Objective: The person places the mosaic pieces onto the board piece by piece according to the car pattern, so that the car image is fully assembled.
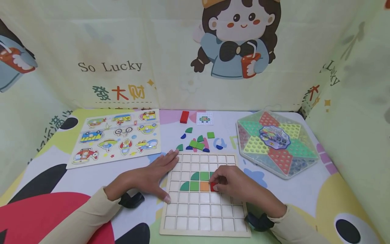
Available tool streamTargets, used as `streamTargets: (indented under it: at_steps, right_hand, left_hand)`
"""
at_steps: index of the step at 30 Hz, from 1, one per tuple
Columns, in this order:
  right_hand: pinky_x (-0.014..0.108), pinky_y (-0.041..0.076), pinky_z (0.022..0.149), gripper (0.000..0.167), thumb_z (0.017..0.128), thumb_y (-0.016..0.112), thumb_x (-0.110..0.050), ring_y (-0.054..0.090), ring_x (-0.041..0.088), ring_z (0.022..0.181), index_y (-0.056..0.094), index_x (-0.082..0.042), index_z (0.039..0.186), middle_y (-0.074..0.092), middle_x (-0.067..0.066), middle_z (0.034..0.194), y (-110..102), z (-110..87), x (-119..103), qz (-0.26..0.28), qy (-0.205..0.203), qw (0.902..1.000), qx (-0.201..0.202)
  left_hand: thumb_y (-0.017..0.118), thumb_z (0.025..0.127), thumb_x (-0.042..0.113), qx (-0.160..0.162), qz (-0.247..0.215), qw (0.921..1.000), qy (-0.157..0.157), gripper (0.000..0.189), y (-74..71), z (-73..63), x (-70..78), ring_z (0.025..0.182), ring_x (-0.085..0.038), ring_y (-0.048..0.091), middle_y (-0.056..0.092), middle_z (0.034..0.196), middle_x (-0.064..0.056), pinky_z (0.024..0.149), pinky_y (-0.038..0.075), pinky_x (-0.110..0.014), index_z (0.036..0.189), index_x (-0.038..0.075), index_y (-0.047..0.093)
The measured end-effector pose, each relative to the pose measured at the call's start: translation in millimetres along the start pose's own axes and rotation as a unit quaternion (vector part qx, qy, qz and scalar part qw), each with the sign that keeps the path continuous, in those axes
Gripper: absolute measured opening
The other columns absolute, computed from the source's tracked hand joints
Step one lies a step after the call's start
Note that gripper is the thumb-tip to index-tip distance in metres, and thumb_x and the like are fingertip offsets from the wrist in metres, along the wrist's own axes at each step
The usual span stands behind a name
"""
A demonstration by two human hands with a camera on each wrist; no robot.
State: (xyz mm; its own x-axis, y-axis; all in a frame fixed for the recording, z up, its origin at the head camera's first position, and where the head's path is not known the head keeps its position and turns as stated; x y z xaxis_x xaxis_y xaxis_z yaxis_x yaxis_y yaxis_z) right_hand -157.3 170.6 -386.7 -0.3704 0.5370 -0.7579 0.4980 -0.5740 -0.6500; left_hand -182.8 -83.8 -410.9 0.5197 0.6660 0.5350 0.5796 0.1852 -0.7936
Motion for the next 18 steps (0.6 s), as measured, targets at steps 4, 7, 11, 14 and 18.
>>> streamTargets:
  at_steps: [4,7,11,14,18]
  right_hand:
    - [0.025,0.051,0.065,0.014,0.086,0.074,-0.006,0.058,0.008,0.075,0.069,-0.013,0.096,0.061,-0.007,0.088,0.1,0.1,-0.4,0.005,0.004,1.0,-0.002]
    - [0.025,0.051,0.065,0.013,0.085,0.075,-0.007,0.057,0.009,0.074,0.068,-0.013,0.095,0.061,-0.007,0.087,0.1,0.5,-1.5,0.005,0.005,1.0,-0.006]
    - [0.025,0.05,0.064,0.013,0.085,0.076,-0.01,0.055,0.008,0.074,0.067,-0.014,0.094,0.058,-0.006,0.085,0.2,2.4,-2.3,-0.004,0.004,1.0,-0.004]
    - [0.024,0.049,0.062,0.012,0.085,0.076,-0.012,0.053,0.008,0.072,0.067,-0.015,0.092,0.057,-0.007,0.083,0.5,3.1,-1.9,-0.012,-0.001,0.9999,0.0]
    - [0.024,0.048,0.06,0.011,0.086,0.076,-0.013,0.053,0.008,0.071,0.067,-0.016,0.09,0.057,-0.007,0.083,0.6,2.7,-1.5,-0.014,-0.009,0.9999,-0.001]
  left_hand:
    - [0.075,0.069,0.067,0.0,0.001,1.0,-0.001,0.124,0.5,0.5,-0.3,0.144,-0.012,-0.018,-0.011,0.163,0.002,0.116,-0.006,-0.038,0.157,0.012,0.007]
    - [0.075,0.069,0.067,0.0,0.004,1.0,-0.002,0.124,0.6,0.7,-0.5,0.144,-0.012,-0.018,-0.011,0.163,0.003,0.116,-0.006,-0.038,0.157,0.013,0.007]
    - [0.075,0.069,0.067,0.0,0.003,1.0,-0.005,0.124,0.2,0.3,-0.6,0.145,-0.012,-0.017,-0.011,0.163,0.003,0.116,-0.006,-0.038,0.158,0.013,0.007]
    - [0.075,0.069,0.067,-0.001,0.001,1.0,-0.005,0.124,0.2,-0.1,-0.7,0.145,-0.013,-0.017,-0.011,0.163,0.002,0.116,-0.005,-0.038,0.158,0.013,0.007]
    - [0.075,0.069,0.068,0.0,0.003,1.0,-0.002,0.125,0.5,-0.2,-0.7,0.145,-0.013,-0.017,-0.011,0.163,0.002,0.116,-0.005,-0.038,0.157,0.012,0.007]
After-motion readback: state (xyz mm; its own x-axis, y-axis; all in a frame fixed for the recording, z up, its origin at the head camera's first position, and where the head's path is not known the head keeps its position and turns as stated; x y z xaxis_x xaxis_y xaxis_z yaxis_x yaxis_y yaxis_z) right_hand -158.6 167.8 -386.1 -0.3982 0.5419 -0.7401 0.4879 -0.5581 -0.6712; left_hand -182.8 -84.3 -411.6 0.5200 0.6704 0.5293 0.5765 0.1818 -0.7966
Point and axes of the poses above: each hand's wrist, its own z-axis towards the middle knuckle, its own y-axis out of the palm, x = y × z, the point moved 5 cm from there along z, towards the middle knuckle
